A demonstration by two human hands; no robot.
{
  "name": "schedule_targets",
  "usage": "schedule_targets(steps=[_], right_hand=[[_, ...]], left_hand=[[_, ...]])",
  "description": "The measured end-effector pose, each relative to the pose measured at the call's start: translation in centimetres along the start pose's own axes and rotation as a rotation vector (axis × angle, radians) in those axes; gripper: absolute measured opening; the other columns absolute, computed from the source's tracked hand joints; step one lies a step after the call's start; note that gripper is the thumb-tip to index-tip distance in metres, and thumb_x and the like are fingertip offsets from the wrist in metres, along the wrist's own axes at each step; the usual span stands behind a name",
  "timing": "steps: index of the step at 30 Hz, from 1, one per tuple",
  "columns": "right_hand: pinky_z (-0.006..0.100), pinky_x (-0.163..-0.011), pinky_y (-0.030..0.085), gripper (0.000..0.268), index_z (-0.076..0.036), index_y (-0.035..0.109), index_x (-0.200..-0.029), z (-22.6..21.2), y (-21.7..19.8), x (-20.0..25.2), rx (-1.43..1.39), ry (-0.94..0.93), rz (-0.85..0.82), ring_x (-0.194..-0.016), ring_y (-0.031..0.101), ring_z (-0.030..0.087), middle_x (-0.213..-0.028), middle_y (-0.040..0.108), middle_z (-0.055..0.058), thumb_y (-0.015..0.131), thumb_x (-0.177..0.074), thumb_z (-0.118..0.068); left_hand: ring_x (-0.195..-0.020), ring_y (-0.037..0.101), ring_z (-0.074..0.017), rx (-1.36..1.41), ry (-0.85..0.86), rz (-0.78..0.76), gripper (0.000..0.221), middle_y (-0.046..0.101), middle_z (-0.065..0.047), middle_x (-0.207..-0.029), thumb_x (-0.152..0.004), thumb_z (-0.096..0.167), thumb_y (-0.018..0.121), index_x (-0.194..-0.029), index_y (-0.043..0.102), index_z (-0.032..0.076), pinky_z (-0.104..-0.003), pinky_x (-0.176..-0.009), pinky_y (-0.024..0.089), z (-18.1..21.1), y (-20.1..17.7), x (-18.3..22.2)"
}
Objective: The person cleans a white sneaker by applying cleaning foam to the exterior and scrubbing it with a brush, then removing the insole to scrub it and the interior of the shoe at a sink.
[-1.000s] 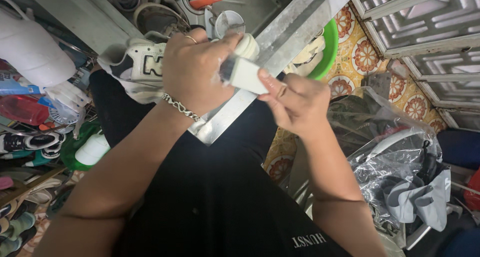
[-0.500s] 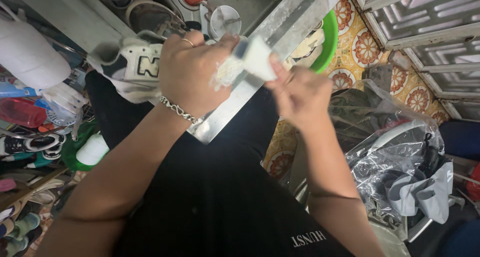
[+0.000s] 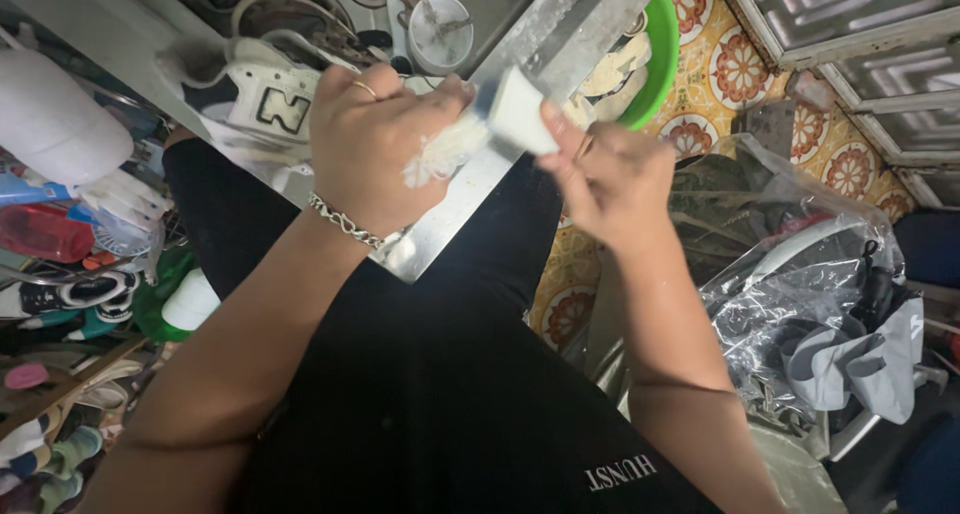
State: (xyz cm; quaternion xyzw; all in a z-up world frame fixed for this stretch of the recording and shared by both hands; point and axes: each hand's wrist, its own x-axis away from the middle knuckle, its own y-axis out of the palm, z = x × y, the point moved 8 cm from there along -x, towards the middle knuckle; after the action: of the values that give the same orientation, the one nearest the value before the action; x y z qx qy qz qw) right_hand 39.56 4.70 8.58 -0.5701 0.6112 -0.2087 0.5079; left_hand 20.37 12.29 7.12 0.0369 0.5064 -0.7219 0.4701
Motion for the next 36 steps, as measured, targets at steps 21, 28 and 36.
schedule_targets(steps=[21,28,36], right_hand=[[0.032,-0.058,0.048,0.042,-0.013,0.066,-0.143,-0.2,1.1,3.6,-0.247,0.014,0.059,-0.059,0.059,0.019,-0.079,0.062,0.008,0.081,-0.103,-0.014],[0.038,-0.051,0.038,0.042,-0.007,0.071,-0.127,-2.0,1.5,4.7,-0.272,-0.042,0.058,-0.049,0.046,0.023,-0.06,0.047,0.008,0.085,-0.088,-0.015],[0.038,-0.046,0.039,0.036,-0.006,0.077,-0.119,-4.5,3.4,4.8,-0.207,-0.084,-0.072,-0.045,0.049,0.023,-0.055,0.05,0.009,0.085,-0.087,-0.019]], left_hand=[[-0.1,0.064,-0.0147,-0.043,0.141,0.033,0.035,0.079,0.002,-0.11,-0.083,0.019,0.078,-0.118,0.079,0.012,-0.039,-0.103,0.044,1.7,0.0,1.4],[-0.11,0.07,-0.0201,0.061,0.124,0.127,0.036,0.078,-0.004,-0.12,-0.089,0.015,0.08,-0.124,0.077,0.007,-0.05,-0.125,0.038,1.2,-0.6,3.0],[-0.116,0.074,-0.0281,0.223,-0.084,0.122,0.039,0.075,-0.015,-0.12,-0.089,0.014,0.086,-0.12,0.069,-0.002,-0.045,-0.11,0.056,1.0,0.0,4.6]])
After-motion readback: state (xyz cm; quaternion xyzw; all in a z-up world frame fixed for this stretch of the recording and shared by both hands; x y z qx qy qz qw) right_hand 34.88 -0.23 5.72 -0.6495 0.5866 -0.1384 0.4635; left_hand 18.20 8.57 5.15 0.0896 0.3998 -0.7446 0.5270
